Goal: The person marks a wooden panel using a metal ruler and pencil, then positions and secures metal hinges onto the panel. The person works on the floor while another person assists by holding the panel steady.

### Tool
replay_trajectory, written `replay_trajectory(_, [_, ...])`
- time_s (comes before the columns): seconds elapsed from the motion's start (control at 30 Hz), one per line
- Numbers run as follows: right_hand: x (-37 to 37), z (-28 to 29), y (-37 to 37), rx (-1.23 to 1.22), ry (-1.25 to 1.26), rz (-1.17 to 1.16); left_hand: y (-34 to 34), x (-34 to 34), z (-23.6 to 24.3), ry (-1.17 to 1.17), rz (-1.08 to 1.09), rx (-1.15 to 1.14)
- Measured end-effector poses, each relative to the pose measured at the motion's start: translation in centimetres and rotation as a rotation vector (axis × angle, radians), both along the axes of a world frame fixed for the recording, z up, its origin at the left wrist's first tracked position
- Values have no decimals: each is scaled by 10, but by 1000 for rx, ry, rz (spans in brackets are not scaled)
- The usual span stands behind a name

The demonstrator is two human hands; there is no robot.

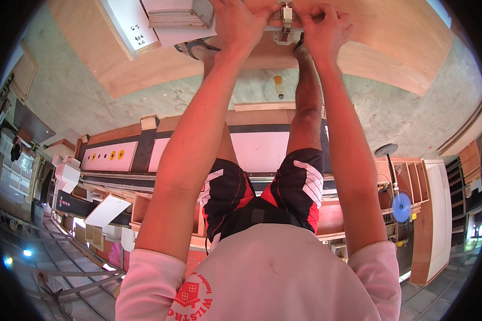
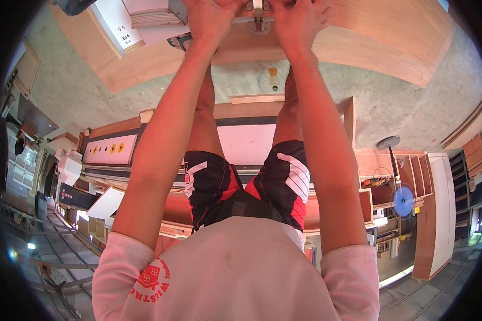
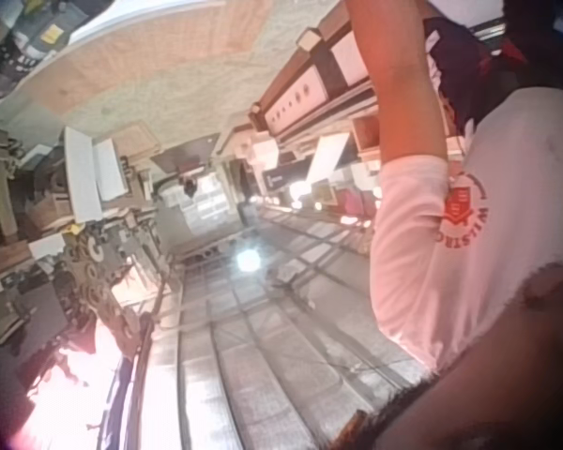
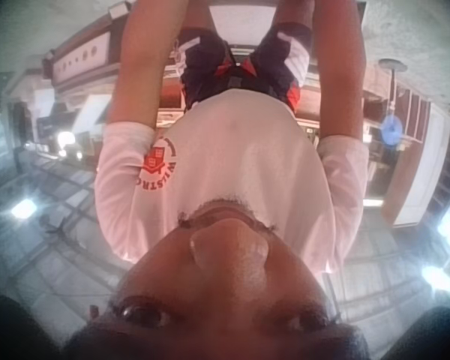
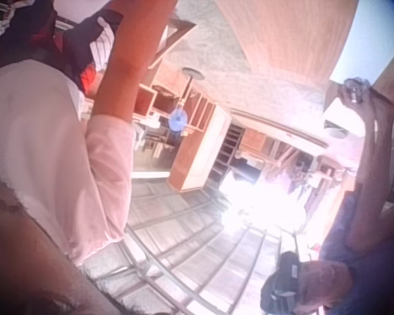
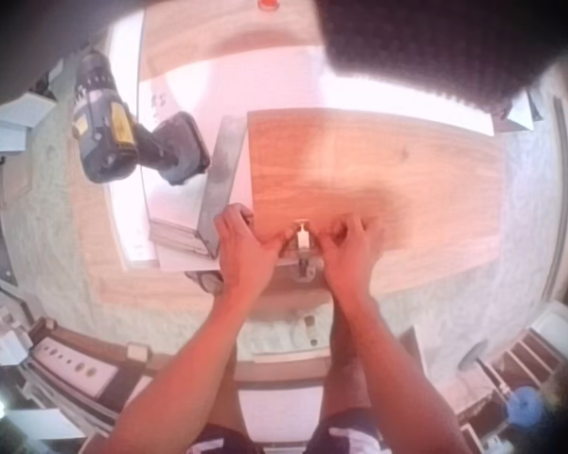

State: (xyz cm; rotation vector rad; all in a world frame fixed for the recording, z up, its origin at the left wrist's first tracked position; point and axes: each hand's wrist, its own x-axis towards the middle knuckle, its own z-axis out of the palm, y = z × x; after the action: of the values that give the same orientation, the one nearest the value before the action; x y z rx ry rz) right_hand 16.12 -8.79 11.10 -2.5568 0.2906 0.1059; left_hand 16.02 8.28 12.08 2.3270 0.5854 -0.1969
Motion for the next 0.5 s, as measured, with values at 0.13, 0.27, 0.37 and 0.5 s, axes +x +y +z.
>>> replay_trajectory(0.13, [-1,-5,-8,64,16,-3,-1,-2,-1,-49,4,-19])
replay_trajectory(0.27, [3,6,-4,343,160,-151,0,-1,-3,-61,-12,-16])
replay_trajectory(0.37, [12,46,21,508,282,-112,5,-5,-10,-93,-23,-8])
replay_trajectory(0.5, [16,49,28,387,363,42,7,-8,-13,-120,-34,-22])
